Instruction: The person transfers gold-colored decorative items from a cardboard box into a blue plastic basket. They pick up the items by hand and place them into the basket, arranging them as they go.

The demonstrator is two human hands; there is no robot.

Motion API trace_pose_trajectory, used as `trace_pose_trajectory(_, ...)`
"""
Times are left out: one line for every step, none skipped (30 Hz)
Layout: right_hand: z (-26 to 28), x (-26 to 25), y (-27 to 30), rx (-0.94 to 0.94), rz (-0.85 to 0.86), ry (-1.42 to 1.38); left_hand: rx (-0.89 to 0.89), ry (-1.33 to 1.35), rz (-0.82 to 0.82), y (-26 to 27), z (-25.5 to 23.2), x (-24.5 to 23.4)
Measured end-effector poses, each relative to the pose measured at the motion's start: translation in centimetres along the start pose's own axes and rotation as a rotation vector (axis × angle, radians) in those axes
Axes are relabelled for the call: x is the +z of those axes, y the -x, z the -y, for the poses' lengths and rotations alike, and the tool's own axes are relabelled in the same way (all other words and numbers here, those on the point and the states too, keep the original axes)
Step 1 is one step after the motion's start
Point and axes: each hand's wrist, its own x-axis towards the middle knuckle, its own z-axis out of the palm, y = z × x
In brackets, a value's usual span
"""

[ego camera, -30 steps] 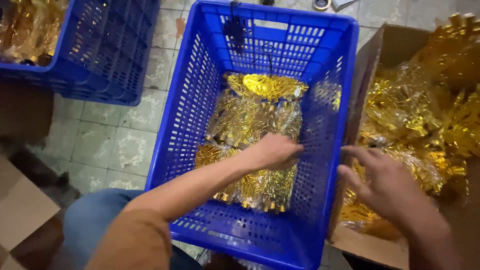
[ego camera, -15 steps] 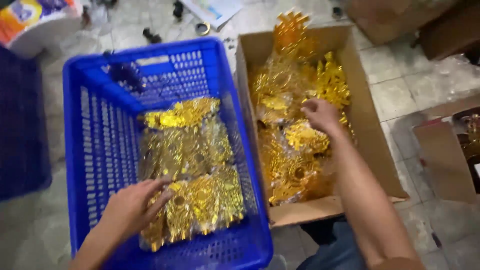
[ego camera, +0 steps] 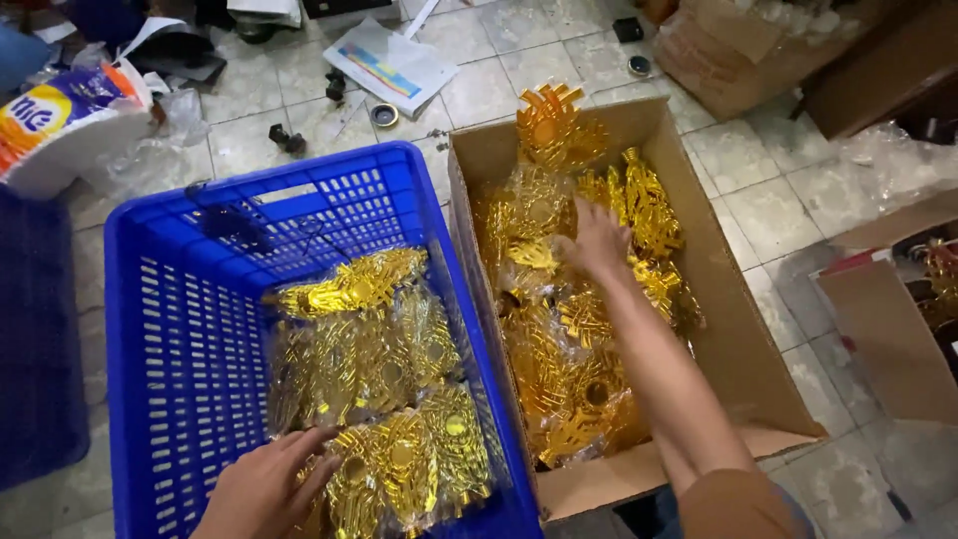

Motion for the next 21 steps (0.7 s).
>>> trace_pose_trajectory(-0.2,0.3,-0.1,0.022,0.012,-0.041,0.025,0.016,-0.039,-0.1,0.1,0.1)
trace_pose_trajectory(-0.2,0.3,-0.1,0.022,0.008,-0.042,0.027,0.015,-0.042,-0.2,-0.1,-0.1)
trace_pose_trajectory(-0.2,0.2,-0.1,0.060,0.005,-0.036,0.033,0.015,-0.019,-0.2,-0.2,-0.2)
trace_pose_trajectory(-0.3,0.3,0.0,0.098,0.003,-0.029,0.038,0.015,0.006,-0.2,-0.3,-0.3)
trace_pose_trajectory(-1.2,0.5,-1.0,0.099,0.001,-0.029,0.040,0.015,0.004,-0.2,-0.4,-0.5)
trace_pose_trajectory(-2.1,1.0,-1.9,0.082,0.004,-0.104,0.074,0.026,-0.041,0.1,-0.4,-0.5)
trace_pose_trajectory(-2.9,1.5,-2.7,0.065,0.007,-0.179,0.108,0.037,-0.087,0.4,-0.3,-0.6)
trace_pose_trajectory(-1.1,-0.6,-1.2,0.060,0.013,-0.177,0.101,0.041,-0.087,0.5,-0.6,-0.9)
trace_pose_trajectory(0.8,-2.7,0.4,0.093,0.025,-0.136,0.146,0.063,-0.144,0.6,-0.8,-1.2)
trace_pose_trajectory(3.0,-4.6,1.9,0.118,0.044,-0.093,0.182,0.089,-0.203,1.1,-0.9,-1.4)
trace_pose_trajectory(3.8,-6.1,2.6,0.104,0.056,-0.089,0.164,0.096,-0.203,0.9,-1.4,-2.1)
trace_pose_trajectory(4.7,-7.1,3.4,0.081,-0.001,-0.123,0.219,0.145,-0.250,1.3,-1.6,-2.6)
trace_pose_trajectory(5.7,-8.1,4.2,0.058,-0.057,-0.159,0.273,0.193,-0.300,1.6,-1.7,-3.0)
trace_pose_trajectory(5.5,-8.3,4.4,0.048,-0.019,-0.156,0.238,0.200,-0.283,1.9,-2.1,-3.4)
trace_pose_trajectory(5.3,-8.4,4.4,-0.042,-0.086,-0.223,0.304,0.273,-0.372,2.1,-2.5,-3.7)
trace_pose_trajectory(5.1,-8.9,4.3,-0.130,-0.161,-0.295,0.375,0.343,-0.470,2.0,-3.0,-4.1)
trace_pose_trajectory(6.6,-9.2,7.6,-0.139,-0.131,-0.296,0.344,0.347,-0.461,3.0,-3.4,-4.4)
trace_pose_trajectory(7.9,-10.1,10.7,-0.181,-0.109,-0.359,0.388,0.483,-0.479,3.5,-4.0,-4.8)
trace_pose_trajectory(9.2,-11.2,13.8,-0.222,-0.087,-0.422,0.430,0.619,-0.497,3.8,-4.7,-5.3)
trace_pose_trajectory(10.6,-11.2,16.9,-0.235,-0.078,-0.419,0.417,0.624,-0.508,4.0,-5.2,-4.9)
trace_pose_trajectory(12.0,-11.3,20.0,-0.112,-0.002,-0.474,0.412,0.729,-0.490,4.1,-5.7,-4.5)
